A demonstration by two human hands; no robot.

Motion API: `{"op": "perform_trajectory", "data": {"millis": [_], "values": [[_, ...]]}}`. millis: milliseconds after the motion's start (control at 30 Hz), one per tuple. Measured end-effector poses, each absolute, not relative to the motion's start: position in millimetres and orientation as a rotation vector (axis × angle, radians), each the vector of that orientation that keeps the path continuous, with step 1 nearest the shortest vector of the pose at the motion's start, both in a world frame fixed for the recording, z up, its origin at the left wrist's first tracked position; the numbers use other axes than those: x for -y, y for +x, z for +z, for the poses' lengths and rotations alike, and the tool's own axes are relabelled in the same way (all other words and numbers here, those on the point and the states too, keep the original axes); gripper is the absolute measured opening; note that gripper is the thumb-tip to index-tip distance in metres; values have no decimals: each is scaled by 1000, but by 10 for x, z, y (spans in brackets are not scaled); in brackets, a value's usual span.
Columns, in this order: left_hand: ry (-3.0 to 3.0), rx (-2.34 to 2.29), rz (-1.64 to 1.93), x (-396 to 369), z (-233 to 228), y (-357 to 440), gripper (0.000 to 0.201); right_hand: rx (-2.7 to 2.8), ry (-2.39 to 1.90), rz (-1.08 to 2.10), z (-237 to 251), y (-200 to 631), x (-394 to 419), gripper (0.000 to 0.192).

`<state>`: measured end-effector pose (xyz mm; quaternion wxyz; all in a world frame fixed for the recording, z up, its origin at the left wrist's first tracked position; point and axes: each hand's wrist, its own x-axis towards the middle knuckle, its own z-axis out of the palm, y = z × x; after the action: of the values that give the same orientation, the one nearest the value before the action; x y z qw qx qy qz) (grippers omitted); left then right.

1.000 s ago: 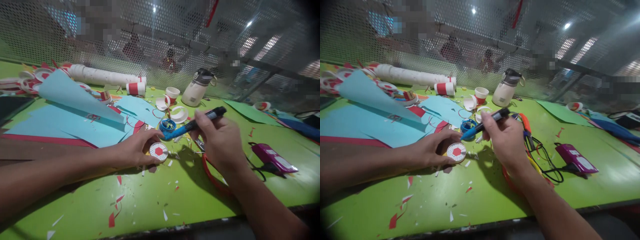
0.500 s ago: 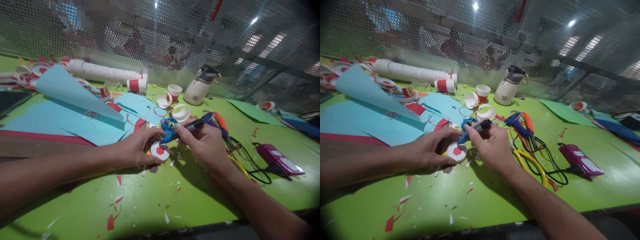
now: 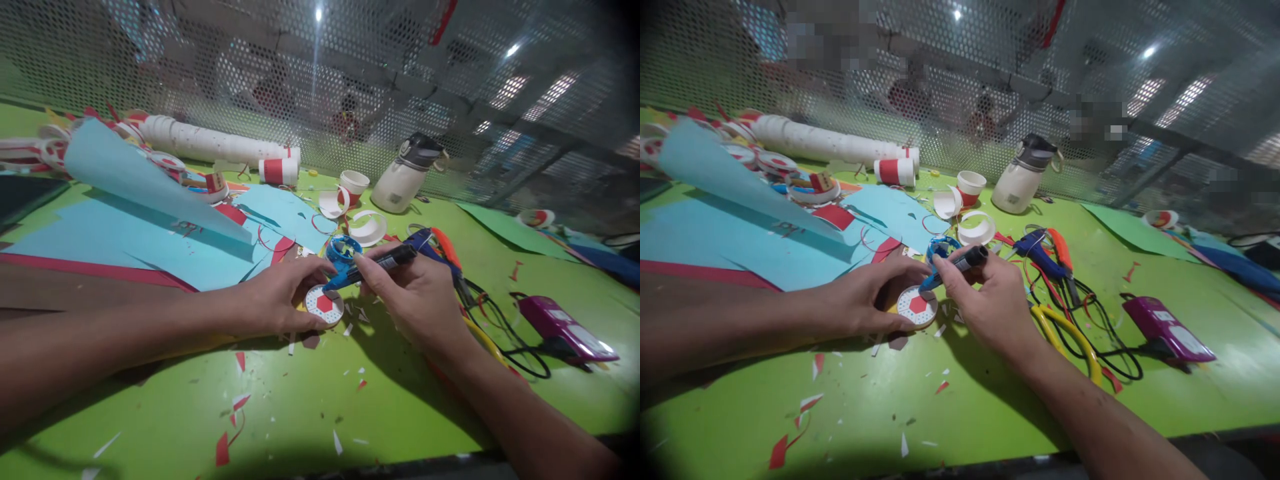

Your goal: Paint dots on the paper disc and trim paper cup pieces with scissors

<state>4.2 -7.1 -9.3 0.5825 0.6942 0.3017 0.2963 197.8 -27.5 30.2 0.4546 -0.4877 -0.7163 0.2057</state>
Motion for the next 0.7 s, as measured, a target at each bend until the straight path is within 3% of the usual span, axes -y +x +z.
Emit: {"op": "perform_trajectory", "data": {"millis": [367,700], "values": [[1656,-666,594,52,-79,41,47,1786,-1192,483,299,1980,277,17],[1648,-711,648,89,-39,60,48,1934,-1127,239,317,1959,299,11]]}}
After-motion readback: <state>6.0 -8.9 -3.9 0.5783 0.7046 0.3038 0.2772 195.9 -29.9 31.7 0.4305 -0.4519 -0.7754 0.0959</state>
